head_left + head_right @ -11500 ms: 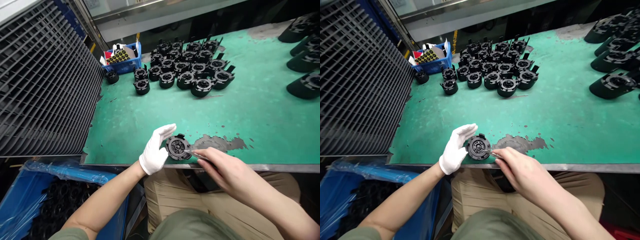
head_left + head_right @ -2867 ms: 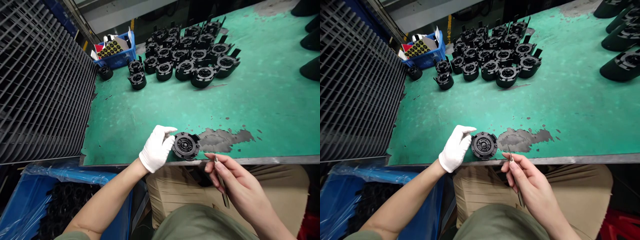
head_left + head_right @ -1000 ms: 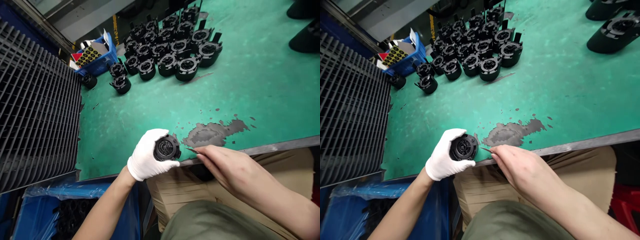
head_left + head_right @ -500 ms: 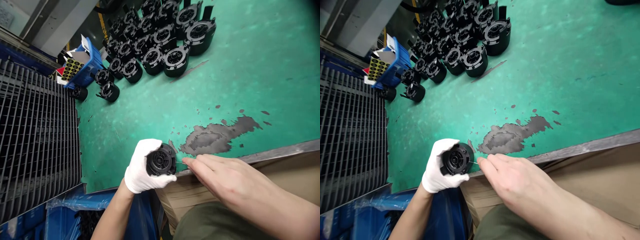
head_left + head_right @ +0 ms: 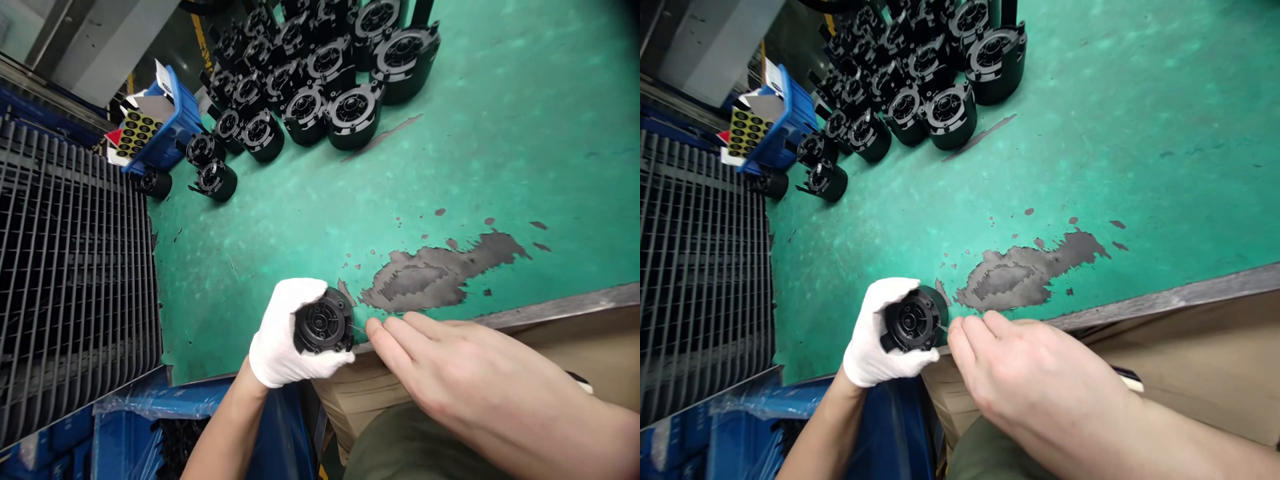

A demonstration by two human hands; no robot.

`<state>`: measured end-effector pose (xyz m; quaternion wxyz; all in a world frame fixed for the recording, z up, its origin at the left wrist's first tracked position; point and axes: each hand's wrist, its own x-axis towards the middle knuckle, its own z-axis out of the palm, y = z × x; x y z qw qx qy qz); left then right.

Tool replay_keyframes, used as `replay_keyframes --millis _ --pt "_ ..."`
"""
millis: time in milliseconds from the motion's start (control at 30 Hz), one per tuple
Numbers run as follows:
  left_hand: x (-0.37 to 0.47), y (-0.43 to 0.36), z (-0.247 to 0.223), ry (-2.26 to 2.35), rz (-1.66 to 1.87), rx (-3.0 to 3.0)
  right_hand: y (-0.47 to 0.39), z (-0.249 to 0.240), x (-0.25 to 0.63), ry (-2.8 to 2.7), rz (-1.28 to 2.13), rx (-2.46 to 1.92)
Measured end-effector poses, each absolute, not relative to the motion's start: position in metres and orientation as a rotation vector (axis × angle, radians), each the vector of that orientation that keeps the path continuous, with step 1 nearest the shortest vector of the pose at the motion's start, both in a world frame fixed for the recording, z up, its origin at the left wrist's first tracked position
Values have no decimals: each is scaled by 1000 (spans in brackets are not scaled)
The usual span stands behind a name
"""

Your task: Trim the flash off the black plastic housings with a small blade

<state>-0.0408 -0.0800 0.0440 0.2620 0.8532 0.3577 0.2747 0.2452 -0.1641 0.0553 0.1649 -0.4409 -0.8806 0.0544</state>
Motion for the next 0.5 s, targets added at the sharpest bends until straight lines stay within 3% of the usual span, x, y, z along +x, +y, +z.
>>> replay_keyframes --millis 267,500 --pt "-41 -79 42 954 767 2317 -153 58 246 -2509 151 -1231" --pt "-41 -76 41 931 806 2333 -140 45 259 -2237 618 -1241"
